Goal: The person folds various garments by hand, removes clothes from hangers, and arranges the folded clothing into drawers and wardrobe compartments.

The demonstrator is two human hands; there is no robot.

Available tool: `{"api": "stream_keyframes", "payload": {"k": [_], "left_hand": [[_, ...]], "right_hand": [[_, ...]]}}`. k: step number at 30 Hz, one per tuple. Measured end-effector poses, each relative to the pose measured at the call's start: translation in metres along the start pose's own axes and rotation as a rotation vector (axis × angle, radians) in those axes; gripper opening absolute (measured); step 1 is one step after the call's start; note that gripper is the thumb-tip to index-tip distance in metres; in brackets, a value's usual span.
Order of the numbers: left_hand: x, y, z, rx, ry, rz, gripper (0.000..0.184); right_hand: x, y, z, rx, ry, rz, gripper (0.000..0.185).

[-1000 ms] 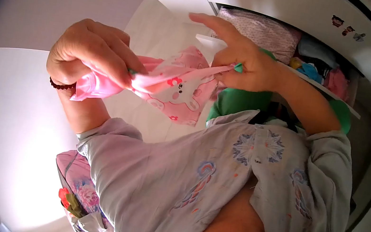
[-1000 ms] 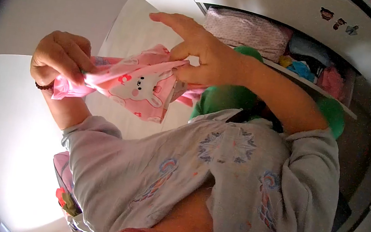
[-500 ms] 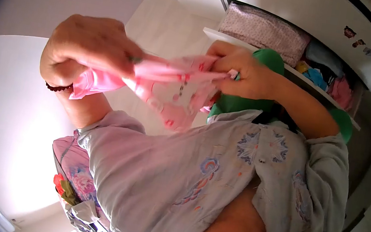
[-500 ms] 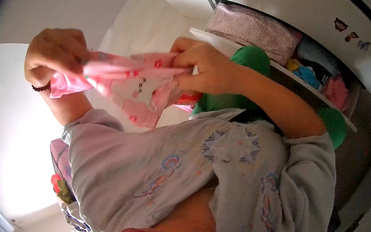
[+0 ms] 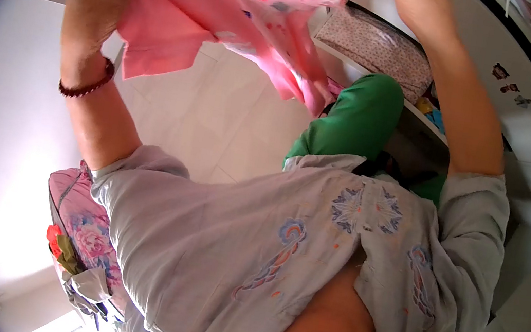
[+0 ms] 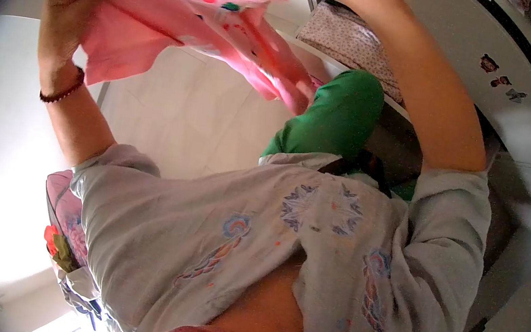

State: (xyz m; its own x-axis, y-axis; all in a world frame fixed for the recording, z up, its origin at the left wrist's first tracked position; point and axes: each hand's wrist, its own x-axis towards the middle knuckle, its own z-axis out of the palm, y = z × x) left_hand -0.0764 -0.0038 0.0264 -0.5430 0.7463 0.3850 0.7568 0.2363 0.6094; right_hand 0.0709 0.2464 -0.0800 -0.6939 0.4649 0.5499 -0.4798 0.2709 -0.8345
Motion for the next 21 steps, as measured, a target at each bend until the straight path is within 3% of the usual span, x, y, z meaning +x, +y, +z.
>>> {"api": "stream_keyframes", "payload": {"k": [4, 8, 10, 14, 16, 18, 20, 21], "left_hand": [[-0.012, 0.002, -0.017, 0.187, 0.018, -0.081, 0.02], [-0.026, 0.003, -0.014, 0.072, -0.018, -0.143, 0.021], [-0.024, 0.008, -0.004, -0.049, -0.169, -0.097, 0.024], [-0.035, 0.019, 0.004, -0.133, -0.13, -0.047, 0.027], [-0.045, 0.028, 0.01, -0.47, -0.129, -0.092, 0.03], [-0.051, 0.029, 0.01, -0.838, -0.149, -0.002, 0.033], [-0.059, 0.027, 0.026, -1.193, -0.14, 0.084, 0.033], [-0.062, 0.026, 0.041, -1.359, -0.14, 0.113, 0.033]], "right_hand": [[0.018, -0.001, 0.015, -0.181, -0.141, -0.018, 0.016], [0.025, -0.002, 0.023, -0.15, -0.1, 0.01, 0.014], [0.027, 0.0, 0.011, -0.133, -0.039, 0.091, 0.013], [0.02, -0.011, 0.004, -0.073, 0.033, 0.132, 0.01], [0.009, -0.027, -0.001, -0.006, 0.063, 0.171, 0.008], [-0.002, -0.047, 0.001, 0.065, 0.088, 0.205, 0.006], [-0.014, -0.066, 0.009, 0.491, 0.109, 0.128, 0.006], [-0.021, -0.071, 0.015, 0.494, 0.112, 0.125, 0.006]]}}
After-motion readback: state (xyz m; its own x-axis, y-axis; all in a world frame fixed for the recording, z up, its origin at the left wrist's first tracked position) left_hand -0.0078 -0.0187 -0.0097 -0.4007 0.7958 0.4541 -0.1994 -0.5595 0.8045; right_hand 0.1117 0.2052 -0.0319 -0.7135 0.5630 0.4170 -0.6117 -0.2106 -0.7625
